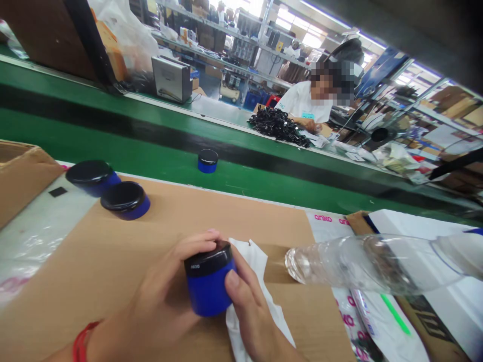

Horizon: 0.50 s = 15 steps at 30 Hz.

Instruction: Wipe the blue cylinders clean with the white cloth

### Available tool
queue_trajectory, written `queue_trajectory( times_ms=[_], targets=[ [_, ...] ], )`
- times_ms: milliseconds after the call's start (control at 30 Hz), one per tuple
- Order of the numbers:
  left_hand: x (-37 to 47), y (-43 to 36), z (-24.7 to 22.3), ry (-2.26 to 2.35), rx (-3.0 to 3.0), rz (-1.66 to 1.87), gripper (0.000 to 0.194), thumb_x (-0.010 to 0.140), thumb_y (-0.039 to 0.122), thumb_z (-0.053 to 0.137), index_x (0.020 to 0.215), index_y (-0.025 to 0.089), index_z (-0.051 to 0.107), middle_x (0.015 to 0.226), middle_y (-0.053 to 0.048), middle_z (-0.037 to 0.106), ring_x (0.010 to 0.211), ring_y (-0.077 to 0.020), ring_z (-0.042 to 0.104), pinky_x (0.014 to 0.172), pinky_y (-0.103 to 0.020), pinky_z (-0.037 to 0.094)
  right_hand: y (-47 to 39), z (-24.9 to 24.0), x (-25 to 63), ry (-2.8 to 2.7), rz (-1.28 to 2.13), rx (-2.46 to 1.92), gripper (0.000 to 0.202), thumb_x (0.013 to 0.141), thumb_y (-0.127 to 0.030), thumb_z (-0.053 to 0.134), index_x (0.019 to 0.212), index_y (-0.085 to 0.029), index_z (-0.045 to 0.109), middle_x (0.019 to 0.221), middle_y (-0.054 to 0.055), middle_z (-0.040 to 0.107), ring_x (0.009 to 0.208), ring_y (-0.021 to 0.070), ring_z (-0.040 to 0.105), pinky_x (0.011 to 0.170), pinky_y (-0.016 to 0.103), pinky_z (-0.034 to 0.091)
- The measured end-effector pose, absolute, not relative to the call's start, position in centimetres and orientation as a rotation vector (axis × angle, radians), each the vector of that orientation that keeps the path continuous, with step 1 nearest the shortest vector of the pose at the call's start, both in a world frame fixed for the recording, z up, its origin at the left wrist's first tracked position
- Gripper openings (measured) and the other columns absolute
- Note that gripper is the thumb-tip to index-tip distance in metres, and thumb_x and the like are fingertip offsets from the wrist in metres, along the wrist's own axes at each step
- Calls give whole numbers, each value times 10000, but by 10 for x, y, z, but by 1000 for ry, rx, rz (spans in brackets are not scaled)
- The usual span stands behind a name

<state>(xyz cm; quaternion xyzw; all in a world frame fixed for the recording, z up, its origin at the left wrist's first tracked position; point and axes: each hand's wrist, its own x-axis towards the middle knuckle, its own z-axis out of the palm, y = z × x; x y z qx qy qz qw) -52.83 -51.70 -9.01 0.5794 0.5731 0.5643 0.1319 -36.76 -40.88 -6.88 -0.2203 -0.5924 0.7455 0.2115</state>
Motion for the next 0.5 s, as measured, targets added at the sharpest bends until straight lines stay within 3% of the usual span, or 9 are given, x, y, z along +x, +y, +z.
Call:
queue_trajectory(
  times_ms=[100, 167, 300, 400, 500],
  targets=[
    [-528, -518, -85, 1693, 1702, 1594, 671, 1016, 187, 776, 1599, 415, 535, 1543, -27, 737, 1445, -245, 718, 1272, -361, 572, -414, -61, -368, -1677, 2035, -838, 812, 980, -871, 654, 1586, -331, 682, 1697, 48, 639, 1657, 330, 493, 1451, 552, 223],
    [-528, -518, -85, 1714, 1732, 1612, 677, 1003, 154, 740, 1594, 418, 542, 1508, -20, 757, 1401, -243, 741, 1255, -360, 582, -415, -56, -367, -1701, 1962, -955, 911, 943, -929, 636, 1625, -325, 642, 1724, 52, 609, 1690, 325, 440, 1467, 567, 134],
    [-525, -517, -89, 1742, 1774, 1601, 689, 966, 105, 708, 1572, 407, 579, 1489, -7, 770, 1398, -229, 738, 1282, -324, 533, -414, -53, -371, -1695, 1941, -997, 923, 914, -966, 622, 1565, -315, 695, 1685, 61, 650, 1631, 315, 533, 1428, 534, 322],
    [-520, -514, -93, 1726, 1711, 1624, 601, 1012, 255, 728, 1567, 384, 539, 1443, -27, 762, 1340, -218, 758, 1210, -276, 579, -412, -53, -375, -1671, 1993, -961, 860, 961, -984, 493, 1422, -325, 798, 1547, 50, 761, 1540, 304, 639, 1346, 483, 476],
    [-515, -512, -94, 1707, 1664, 1660, 505, 1056, 306, 678, 1532, 391, 534, 1393, -30, 736, 1302, -213, 751, 1136, -261, 616, -409, -53, -375, -1642, 2028, -972, 904, 976, -991, 438, 1387, -288, 831, 1517, 65, 781, 1545, 320, 636, 1383, 517, 420]
  ],
)
